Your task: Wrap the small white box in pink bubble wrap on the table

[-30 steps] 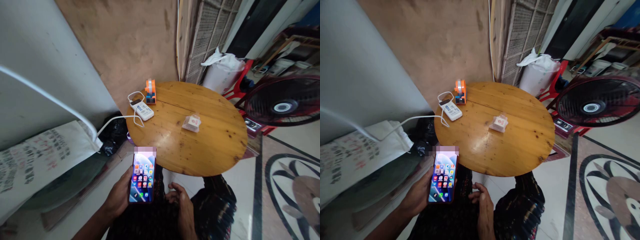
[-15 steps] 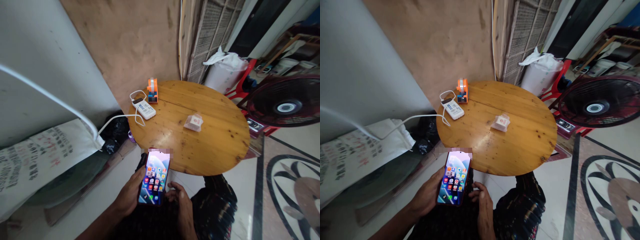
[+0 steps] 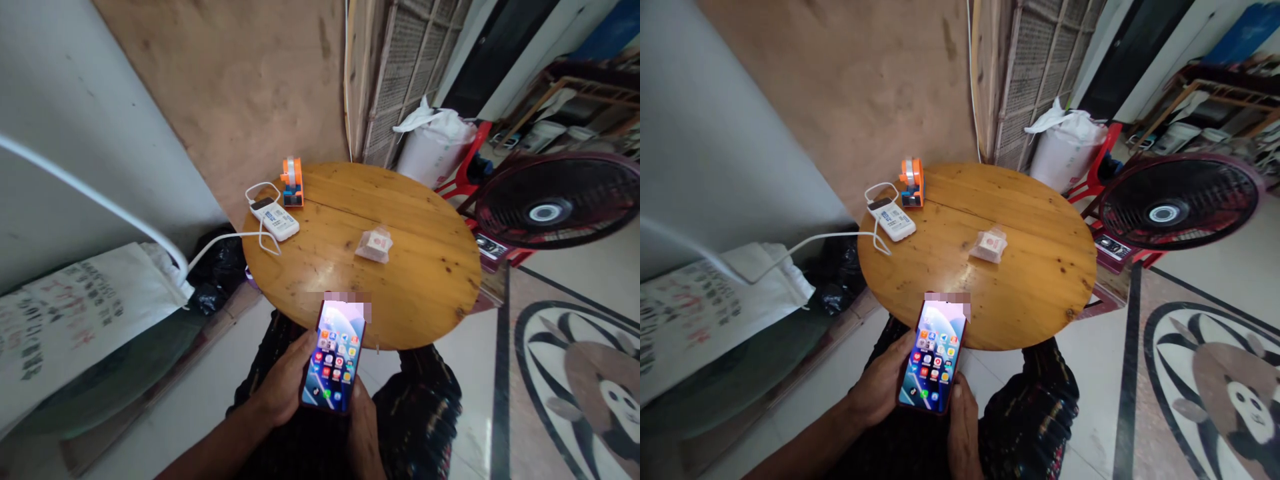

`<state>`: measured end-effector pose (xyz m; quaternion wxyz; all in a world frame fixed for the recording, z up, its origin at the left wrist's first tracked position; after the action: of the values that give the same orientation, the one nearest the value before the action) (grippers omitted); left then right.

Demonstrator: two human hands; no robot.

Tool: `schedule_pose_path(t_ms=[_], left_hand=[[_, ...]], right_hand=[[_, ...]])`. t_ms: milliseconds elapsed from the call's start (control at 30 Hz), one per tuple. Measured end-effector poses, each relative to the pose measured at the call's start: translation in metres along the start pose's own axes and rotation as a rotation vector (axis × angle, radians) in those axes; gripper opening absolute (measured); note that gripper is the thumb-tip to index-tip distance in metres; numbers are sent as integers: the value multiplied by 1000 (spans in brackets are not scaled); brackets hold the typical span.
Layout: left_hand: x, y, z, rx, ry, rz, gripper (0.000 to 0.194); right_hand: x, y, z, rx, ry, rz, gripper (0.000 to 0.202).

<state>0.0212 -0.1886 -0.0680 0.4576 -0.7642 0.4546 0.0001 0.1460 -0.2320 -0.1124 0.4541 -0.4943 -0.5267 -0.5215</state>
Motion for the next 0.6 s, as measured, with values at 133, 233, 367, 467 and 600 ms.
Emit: schedule_pose_path(t_ms=[133,233,367,467,600], left_hand=[[2,-4,6,-12,4,-4,37],[6,-5,10,-33,37,-10,38],[9,-5,15,-48,54,-4,38],[10,-5,18,-52,60,-5,39],[12,-5,22,-66,69,-3,38]], right_hand=[[-11,9,1,-22,2,-111,59],[-24,15,1,-15,-1,-155,59],[-34,18,1,-3,-32,-199,61],[-33,20,1,-38,-36,-175,63],[-28,20,1,-64,-20,-148,60]])
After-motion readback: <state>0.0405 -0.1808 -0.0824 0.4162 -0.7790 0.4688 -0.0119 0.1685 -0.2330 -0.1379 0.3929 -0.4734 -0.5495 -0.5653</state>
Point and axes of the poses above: each hand's wrist, its own z-axis towards the middle knuckle, its own y-axis out of the back of the hand, x = y × z, the point moved 7 cm from there along z, towards the middle knuckle, and after that the axes turned 14 degrees about y, right-handed, at the moved point
